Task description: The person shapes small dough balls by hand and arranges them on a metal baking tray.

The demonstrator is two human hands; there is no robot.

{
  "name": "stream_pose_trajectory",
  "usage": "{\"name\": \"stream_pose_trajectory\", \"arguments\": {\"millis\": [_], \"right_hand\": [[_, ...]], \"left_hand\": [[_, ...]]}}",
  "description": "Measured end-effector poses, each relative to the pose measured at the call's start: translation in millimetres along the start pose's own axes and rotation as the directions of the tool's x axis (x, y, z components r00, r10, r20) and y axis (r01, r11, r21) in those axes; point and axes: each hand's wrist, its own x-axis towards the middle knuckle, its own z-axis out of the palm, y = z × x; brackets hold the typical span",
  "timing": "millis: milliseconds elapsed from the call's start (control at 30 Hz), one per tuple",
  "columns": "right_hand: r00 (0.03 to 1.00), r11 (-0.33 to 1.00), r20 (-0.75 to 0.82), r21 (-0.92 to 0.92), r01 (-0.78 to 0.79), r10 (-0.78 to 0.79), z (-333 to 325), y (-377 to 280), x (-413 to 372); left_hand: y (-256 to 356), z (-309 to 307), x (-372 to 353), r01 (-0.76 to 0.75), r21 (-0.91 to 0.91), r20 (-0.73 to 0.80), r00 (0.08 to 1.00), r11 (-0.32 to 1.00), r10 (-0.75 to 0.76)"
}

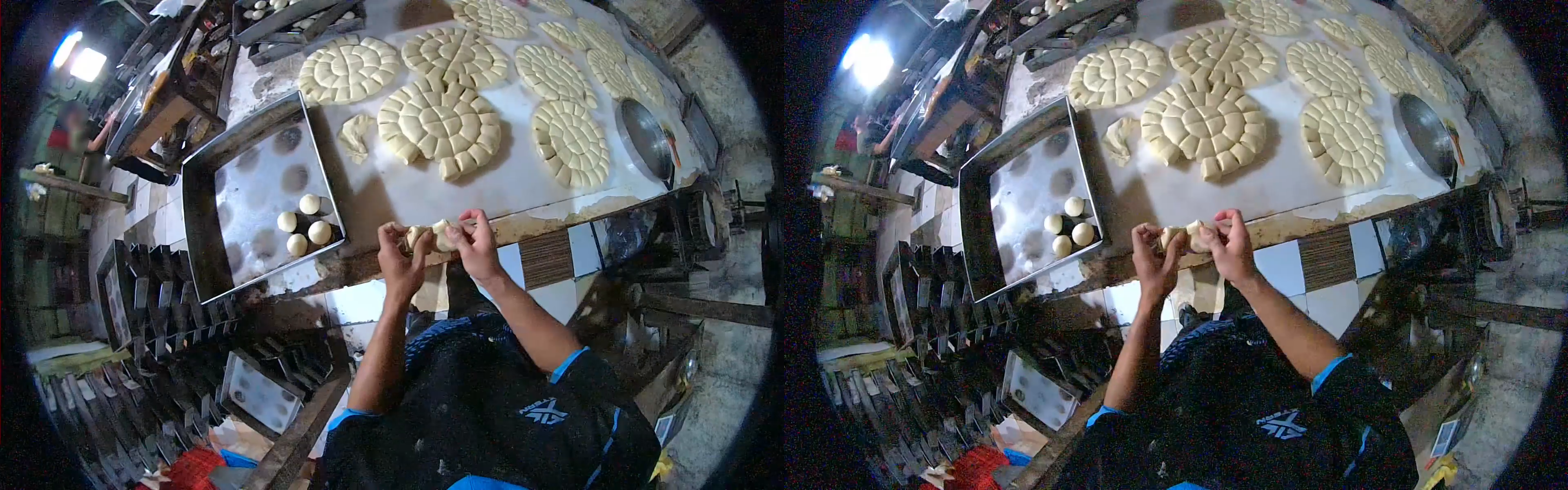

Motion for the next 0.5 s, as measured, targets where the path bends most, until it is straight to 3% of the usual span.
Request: {"name": "stream_pose_trajectory", "arguments": {"millis": [67,100,133,167,200,267,300,333,367,400,433,500], "right_hand": [[0.998,0.998,-0.011,0.003,-0.069,0.069,-25.3,-4.6,11.7],[0.988,0.997,-0.132,-0.039,0.073,-0.078,-35.7,0.5,22.5],[0.945,0.986,-0.284,-0.086,0.144,-0.163,-51.2,4.2,37.9],[0.901,0.994,-0.422,-0.089,0.066,-0.097,-73.8,13.7,54.5],[0.871,0.987,-0.468,-0.125,0.100,-0.148,-91.7,-1.5,63.8],[0.933,0.995,-0.349,-0.070,0.066,-0.087,-139.3,10.8,80.6],[0.935,0.996,-0.346,-0.062,0.061,-0.079,-161.3,16.5,90.0],[0.933,0.791,0.001,-0.530,0.306,-0.360,-182.0,22.4,100.7],[0.805,0.341,0.429,-0.747,0.571,-0.409,-195.1,27.7,110.9],[0.809,0.355,0.431,-0.741,0.570,-0.399,-194.5,15.4,124.5],[0.810,0.351,0.435,-0.743,0.570,-0.394,-192.0,5.0,142.2],[0.815,0.361,0.439,-0.741,0.566,-0.378,-167.7,4.7,166.8]], "left_hand": [[5.5,2.3,7.3,-0.113,0.192,-0.066,0.990,0.975,0.127],[-3.2,7.8,12.2,-0.145,0.207,-0.134,0.976,0.968,0.174],[-10.9,9.6,17.6,-0.053,0.175,-0.206,0.974,0.983,0.089],[-11.8,9.3,21.9,-0.014,0.040,-0.187,0.982,0.999,0.021],[-12.3,7.4,26.1,0.029,-0.094,-0.160,0.986,0.995,-0.044],[-22.7,-6.4,33.4,-0.114,0.335,0.171,0.984,0.935,0.058],[-35.8,-11.2,46.1,-0.529,0.629,0.379,0.848,0.569,0.370],[-44.6,-24.2,67.2,-0.736,0.615,0.574,0.665,0.285,0.479],[-46.7,-24.2,84.0,-0.682,0.662,0.515,0.716,0.312,0.472],[-44.8,-16.7,98.7,-0.622,0.706,0.454,0.764,0.339,0.458],[-45.6,-5.0,112.4,-0.461,0.658,0.292,0.885,0.595,0.362],[-31.7,32.8,138.2,-0.498,0.661,0.307,0.862,0.561,0.403]]}}
